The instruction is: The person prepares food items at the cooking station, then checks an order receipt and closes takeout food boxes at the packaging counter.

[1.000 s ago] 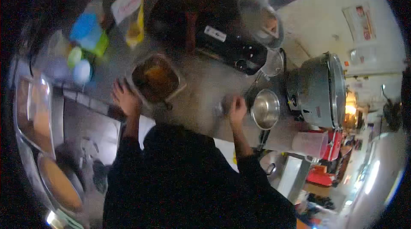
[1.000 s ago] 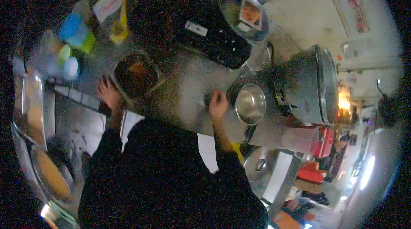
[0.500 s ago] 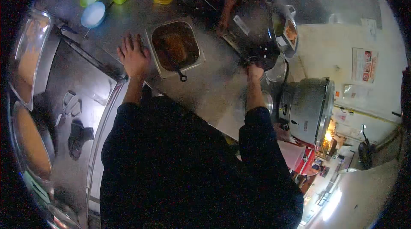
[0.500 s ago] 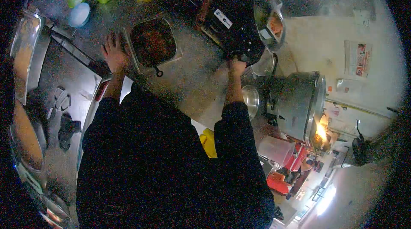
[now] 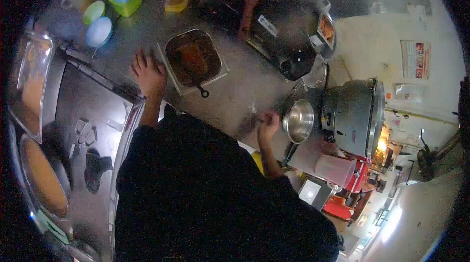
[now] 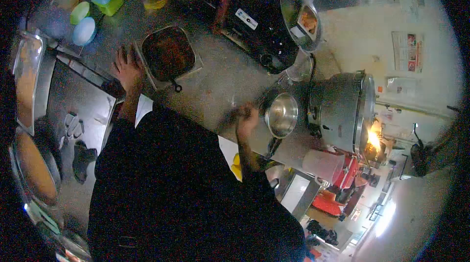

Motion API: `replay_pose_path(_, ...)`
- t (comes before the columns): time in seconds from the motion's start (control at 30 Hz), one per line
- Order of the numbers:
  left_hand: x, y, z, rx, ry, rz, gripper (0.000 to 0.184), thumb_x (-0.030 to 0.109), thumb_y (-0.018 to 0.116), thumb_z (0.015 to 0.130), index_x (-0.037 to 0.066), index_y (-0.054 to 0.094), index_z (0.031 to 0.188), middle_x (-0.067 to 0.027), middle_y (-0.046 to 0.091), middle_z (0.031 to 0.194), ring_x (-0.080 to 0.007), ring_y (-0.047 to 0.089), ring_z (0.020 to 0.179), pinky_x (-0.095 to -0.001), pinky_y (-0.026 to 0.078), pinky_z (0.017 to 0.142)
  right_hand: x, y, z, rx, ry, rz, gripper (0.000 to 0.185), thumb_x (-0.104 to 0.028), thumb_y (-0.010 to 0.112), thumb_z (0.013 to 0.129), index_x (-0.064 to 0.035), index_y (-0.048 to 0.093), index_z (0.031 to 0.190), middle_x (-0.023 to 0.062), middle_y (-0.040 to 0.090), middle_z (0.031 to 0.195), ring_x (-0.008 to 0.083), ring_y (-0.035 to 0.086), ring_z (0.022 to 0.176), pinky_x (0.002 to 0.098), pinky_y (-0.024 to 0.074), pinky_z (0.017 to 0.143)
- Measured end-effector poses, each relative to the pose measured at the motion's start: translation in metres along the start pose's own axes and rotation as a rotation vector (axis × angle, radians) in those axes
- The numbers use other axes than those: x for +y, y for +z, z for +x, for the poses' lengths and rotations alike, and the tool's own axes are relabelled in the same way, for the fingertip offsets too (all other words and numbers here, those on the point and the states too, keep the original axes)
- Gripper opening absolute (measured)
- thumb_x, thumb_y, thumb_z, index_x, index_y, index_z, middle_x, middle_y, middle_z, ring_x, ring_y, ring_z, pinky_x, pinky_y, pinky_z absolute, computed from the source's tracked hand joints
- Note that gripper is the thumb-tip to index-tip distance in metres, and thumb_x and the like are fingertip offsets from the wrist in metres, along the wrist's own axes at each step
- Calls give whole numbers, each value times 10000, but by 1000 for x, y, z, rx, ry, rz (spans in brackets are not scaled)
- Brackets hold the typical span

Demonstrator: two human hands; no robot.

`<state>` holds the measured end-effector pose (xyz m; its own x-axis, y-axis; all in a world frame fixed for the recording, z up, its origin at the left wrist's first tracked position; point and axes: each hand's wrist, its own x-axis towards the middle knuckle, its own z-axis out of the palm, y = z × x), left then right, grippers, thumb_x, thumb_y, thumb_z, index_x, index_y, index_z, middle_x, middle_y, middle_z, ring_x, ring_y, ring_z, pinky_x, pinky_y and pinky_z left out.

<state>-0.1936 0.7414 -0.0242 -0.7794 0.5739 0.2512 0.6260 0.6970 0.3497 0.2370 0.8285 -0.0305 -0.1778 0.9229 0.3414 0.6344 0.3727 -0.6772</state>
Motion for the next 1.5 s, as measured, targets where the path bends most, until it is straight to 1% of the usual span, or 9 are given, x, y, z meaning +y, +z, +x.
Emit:
replay_pose_path(0.07, 0, -1, 0, 8, 20, 11, 479, 263, 419, 786, 133, 382, 1246, -125, 277, 1343, -309, 207, 1259, -507, 124, 1010, -57, -11, -27, 278, 232, 306, 270, 33, 398, 748, -30, 516, 983, 97, 461, 1007, 190, 487, 903, 259, 438, 657)
replay_pose_path(0.13, 1, -1, 1, 39, 57, 5, 474, 263, 414, 791, 137, 378, 1247, -129, 285, 1336, -311, 213, 1254, -510, 132, 1005, 11, -37, -73, 254, 59, -196, 259, -39, 599, 685, -49, 525, 932, 160, 449, 1064, 278, 466, 969, 336, 423, 762)
replay_pose_path(0.33, 6, -2, 0, 32, 97, 48, 477, 284, 399, 822, 85, 353, 1253, -156, 285, 1326, -317, 214, 1248, -511, 142, 996, 106, -71, -130, 302, 349, -38, 399, 14, 466, 703, -22, 474, 1101, 119, 438, 1098, 217, 469, 972, 303, 385, 830)
replay_pose_path(0.43, 15, -17, 0, -12, 126, 93, 501, 327, 405, 824, 65, 350, 1248, -164, 279, 1325, -320, 212, 1247, -508, 142, 996, 81, -72, -101, 370, 613, -645, 435, -112, 524, 735, 26, 429, 1137, 178, 456, 1119, 304, 414, 1066, 375, 347, 910)
replay_pose_path(0.53, 2, 4, -2, -6, 124, 113, 559, 393, 432, 806, 70, 341, 1254, -170, 271, 1328, -321, 210, 1246, -507, 141, 996, 83, -54, -85, 489, 556, -1089, 434, -218, 502, 722, -5, 467, 1098, 168, 489, 1125, 334, 437, 1055, 416, 338, 889)
replay_pose_path(0.63, 9, -4, -1, -91, 71, 117, 620, 448, 456, 780, 70, 333, 1256, -157, 270, 1334, -323, 216, 1244, -510, 141, 994, 77, -44, -79, 511, 666, -1207, 530, -292, 481, 746, -29, 394, 1197, 165, 430, 1209, 326, 375, 1139, 424, 336, 888)
replay_pose_path(0.67, 6, -2, -1, -24, 122, 112, 629, 458, 462, 772, 69, 336, 1250, -155, 270, 1335, -321, 220, 1243, -506, 142, 996, 19, -60, -50, 254, 942, -1093, 558, -319, 463, 751, -66, 367, 1239, 158, 397, 1244, 310, 349, 1164, 427, 339, 879)
replay_pose_path(1.0, 1, 14, 3, -90, -88, -23, 634, 477, 455, 753, 41, 370, 1206, -101, 273, 1347, -286, 232, 1249, -491, 173, 1000, 28, -53, -40, 331, 987, -1131, 487, -270, 449, 736, -83, 391, 1182, 133, 372, 1251, 322, 365, 1116, 438, 314, 891)
replay_pose_path(1.5, -32, 40, -2, 48, 232, 304, 600, 454, 420, 767, 75, 382, 1231, -102, 280, 1353, -277, 242, 1250, -471, 162, 1008, 56, -49, -57, 289, 987, -1126, 557, -291, 445, 745, -85, 339, 1251, 160, 338, 1289, 344, 345, 1145, 454, 302, 913)
